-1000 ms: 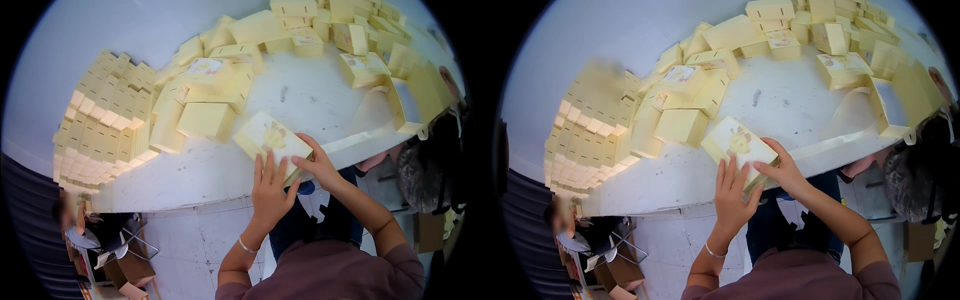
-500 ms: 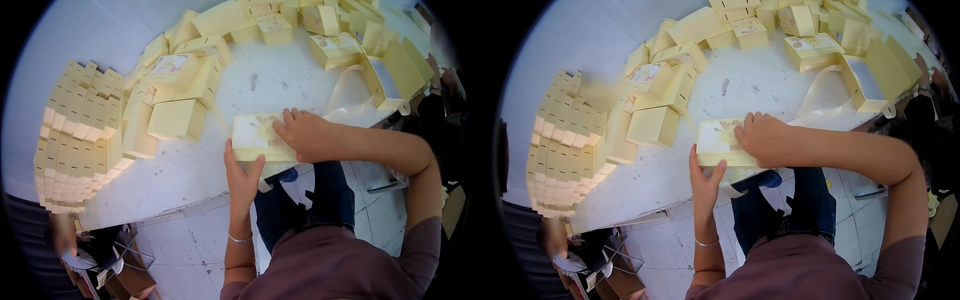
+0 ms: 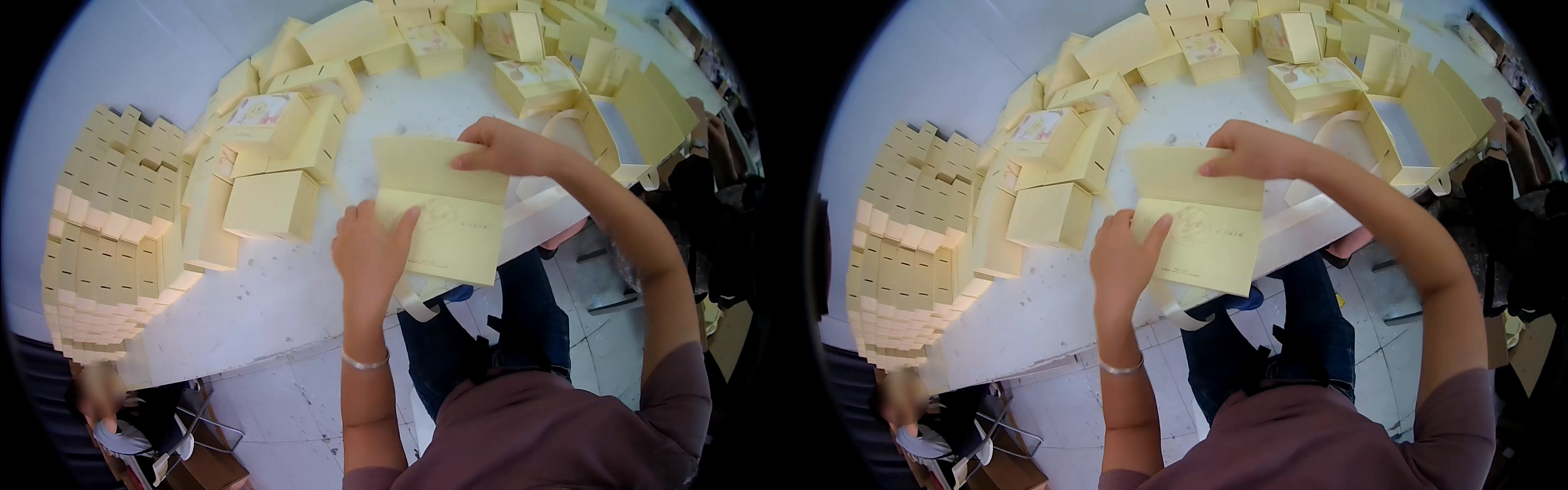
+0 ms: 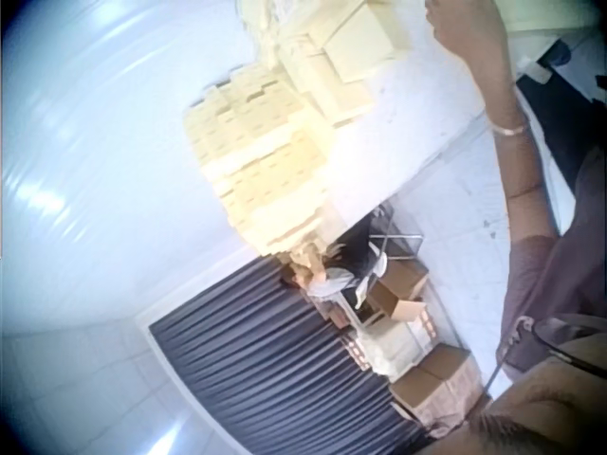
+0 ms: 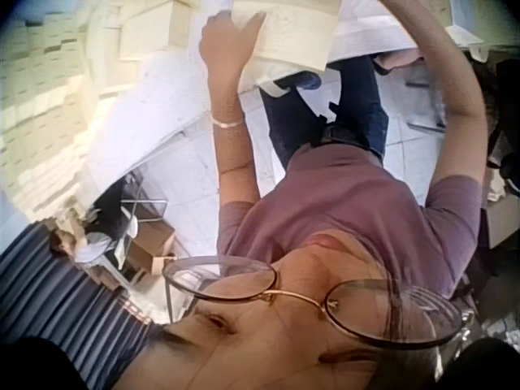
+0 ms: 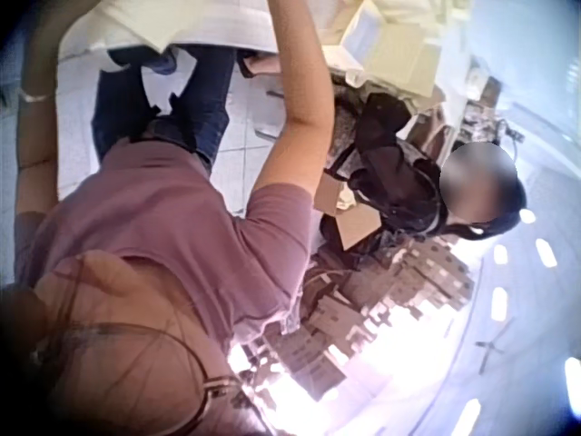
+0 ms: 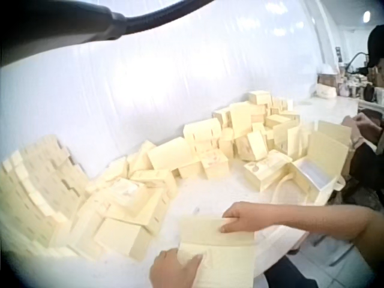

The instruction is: The person repeatedly picks up small yellow cardboard boxes, opens them, inserts a white ribbon into each, and closes them. The finished boxes are stacked on the table. The process is repeated for many boxes throughout the clip.

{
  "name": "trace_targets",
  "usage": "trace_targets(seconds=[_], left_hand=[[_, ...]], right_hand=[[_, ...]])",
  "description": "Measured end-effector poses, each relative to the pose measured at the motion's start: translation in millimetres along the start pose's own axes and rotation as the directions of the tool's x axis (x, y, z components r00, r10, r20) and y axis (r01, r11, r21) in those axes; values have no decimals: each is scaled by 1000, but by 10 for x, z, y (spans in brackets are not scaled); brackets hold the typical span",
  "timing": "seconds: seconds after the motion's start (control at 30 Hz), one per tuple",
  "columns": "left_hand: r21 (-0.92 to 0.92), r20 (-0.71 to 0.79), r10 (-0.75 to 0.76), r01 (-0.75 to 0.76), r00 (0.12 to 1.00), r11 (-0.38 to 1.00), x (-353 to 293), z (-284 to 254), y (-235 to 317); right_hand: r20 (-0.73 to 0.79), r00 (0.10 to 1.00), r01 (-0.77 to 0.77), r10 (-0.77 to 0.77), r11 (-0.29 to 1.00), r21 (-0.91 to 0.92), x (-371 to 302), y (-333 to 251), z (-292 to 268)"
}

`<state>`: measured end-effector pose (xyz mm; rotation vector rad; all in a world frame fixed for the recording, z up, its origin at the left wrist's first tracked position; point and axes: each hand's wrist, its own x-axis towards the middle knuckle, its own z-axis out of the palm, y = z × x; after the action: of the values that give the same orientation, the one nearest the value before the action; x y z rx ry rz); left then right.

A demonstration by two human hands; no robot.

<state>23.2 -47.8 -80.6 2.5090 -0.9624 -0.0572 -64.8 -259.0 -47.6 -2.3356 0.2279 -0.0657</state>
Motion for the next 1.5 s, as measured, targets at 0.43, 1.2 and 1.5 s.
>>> trace_targets(seconds=[0.43,1.2,1.5], left_hand=[[-720,-602,-119,-601,789,-347,-211,374,-510],[-21,-432,539,-606,723,795,-1008,1087,739],[-324,-727,305,-699,615,637,-637,420,721]], right_hand=[[266,929,-371,258,637,676,264,820,362],[748,644,-77,163,986,-149,-80,-256,648],[506,862,-46,-8,995,94,-72,-681,-351]])
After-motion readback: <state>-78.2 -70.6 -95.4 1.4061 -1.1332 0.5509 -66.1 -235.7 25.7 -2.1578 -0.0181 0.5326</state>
